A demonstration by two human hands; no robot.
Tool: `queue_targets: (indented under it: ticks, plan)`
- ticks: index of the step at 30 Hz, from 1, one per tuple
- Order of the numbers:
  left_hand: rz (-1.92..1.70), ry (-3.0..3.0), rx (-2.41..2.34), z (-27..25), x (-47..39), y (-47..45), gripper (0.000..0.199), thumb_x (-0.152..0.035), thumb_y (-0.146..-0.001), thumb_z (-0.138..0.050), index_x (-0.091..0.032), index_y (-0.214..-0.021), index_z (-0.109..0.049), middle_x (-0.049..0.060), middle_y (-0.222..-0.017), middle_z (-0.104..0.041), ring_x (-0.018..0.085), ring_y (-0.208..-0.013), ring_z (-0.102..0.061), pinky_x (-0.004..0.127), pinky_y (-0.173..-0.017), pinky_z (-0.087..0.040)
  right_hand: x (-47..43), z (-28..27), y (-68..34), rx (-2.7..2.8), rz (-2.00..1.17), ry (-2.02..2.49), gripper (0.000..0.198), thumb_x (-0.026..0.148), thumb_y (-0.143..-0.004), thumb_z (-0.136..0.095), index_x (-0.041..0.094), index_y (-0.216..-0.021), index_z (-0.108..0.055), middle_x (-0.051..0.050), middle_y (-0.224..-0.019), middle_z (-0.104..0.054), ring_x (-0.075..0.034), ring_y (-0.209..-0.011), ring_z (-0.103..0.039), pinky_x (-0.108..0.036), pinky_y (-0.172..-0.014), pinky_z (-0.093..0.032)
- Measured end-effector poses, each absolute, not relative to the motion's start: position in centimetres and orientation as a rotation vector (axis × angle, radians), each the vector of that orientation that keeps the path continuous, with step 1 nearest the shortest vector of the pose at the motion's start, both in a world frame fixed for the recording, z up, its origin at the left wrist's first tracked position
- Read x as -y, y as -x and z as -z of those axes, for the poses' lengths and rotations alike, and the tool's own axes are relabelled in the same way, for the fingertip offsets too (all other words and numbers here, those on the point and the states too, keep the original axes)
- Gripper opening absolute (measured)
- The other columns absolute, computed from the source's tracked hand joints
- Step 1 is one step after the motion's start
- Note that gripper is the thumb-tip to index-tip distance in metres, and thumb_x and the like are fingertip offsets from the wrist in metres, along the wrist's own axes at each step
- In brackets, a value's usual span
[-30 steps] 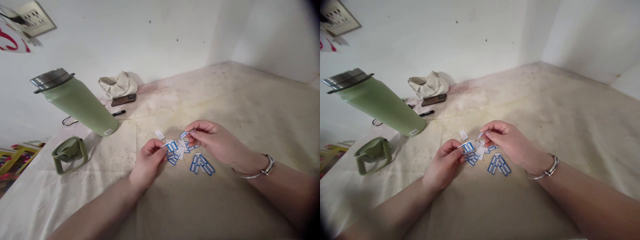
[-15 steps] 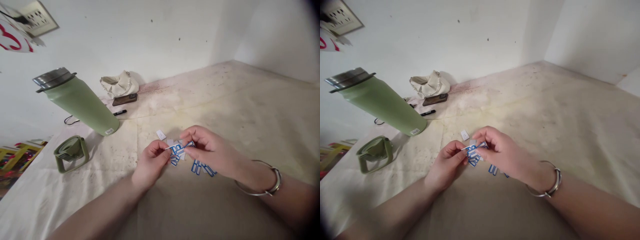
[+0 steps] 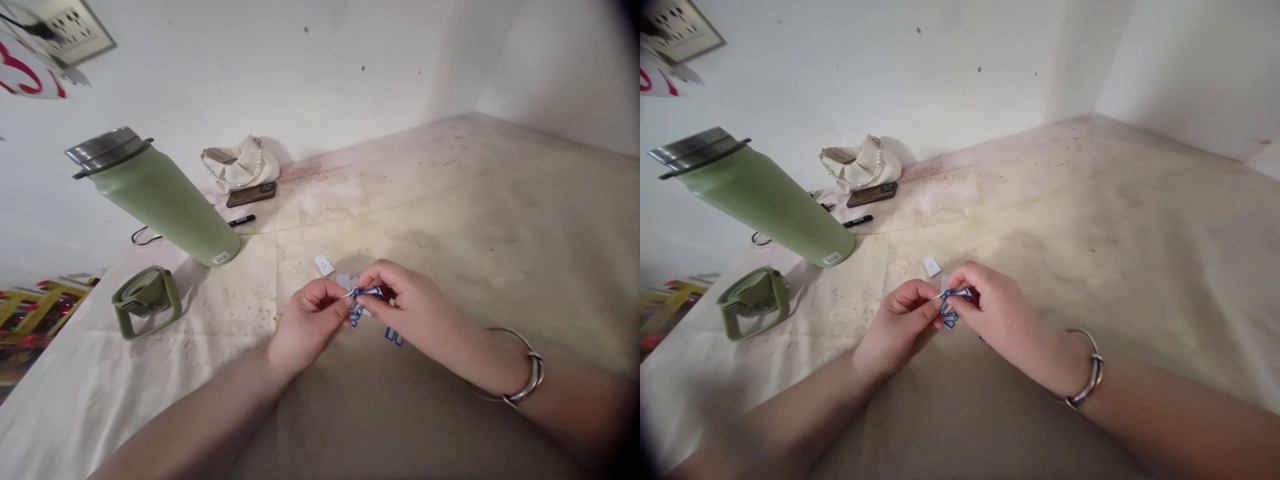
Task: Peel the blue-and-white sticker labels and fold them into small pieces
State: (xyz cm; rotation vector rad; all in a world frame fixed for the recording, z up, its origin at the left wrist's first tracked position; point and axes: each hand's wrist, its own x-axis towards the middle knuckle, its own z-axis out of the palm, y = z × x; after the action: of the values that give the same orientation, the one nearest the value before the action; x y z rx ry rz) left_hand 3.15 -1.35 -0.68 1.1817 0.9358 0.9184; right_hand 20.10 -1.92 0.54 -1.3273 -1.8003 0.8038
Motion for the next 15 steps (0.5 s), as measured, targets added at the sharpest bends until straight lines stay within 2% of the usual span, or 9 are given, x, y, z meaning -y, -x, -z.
queue_targets:
  ticks: [6, 11, 15]
  plan:
    - [-0.891, -1.174, -0.954, 0.7, 1.3, -3.07, 0.018, -0.031, -0.076, -0.069, -0.015, -0.077, -0.063, 0.001, -0.061, -0.063, 0.009, -0.056, -0.056, 0.022, -0.058, -0.042, 2.02, -0.42, -20.06, 1.866, -0.678, 1.322, 0.006, 0.016, -0.079, -0.055, 0.022, -0.08, -0.056, 0.003, -0.071, -0.061, -0.011, -0.059, -0.056, -0.022, -0.052, -0.041]
    - [-0.855, -1.204, -0.918, 0.35, 1.33, -2.87, 0.024, -0.038, -0.081, -0.062, -0.014, -0.082, -0.062, 0.002, -0.062, -0.064, 0.01, -0.059, -0.057, 0.023, -0.059, -0.043, 1.95, -0.35, -20.16, 1.871, -0.669, 1.292, 0.006, 0.016, -0.08, -0.055, 0.022, -0.079, -0.055, 0.003, -0.071, -0.062, -0.011, -0.061, -0.058, -0.022, -0.055, -0.043]
    - [-0.877, -1.2, -0.89, 0.27, 1.36, -3.07, 0.02, -0.031, -0.075, -0.07, -0.014, -0.082, -0.06, 0.0, -0.062, -0.063, 0.008, -0.058, -0.056, 0.021, -0.058, -0.042, 1.91, -0.18, -20.14, 1.861, -0.647, 1.295, 0.007, 0.015, -0.078, -0.055, 0.022, -0.079, -0.056, 0.003, -0.07, -0.062, -0.011, -0.06, -0.057, -0.022, -0.053, -0.041]
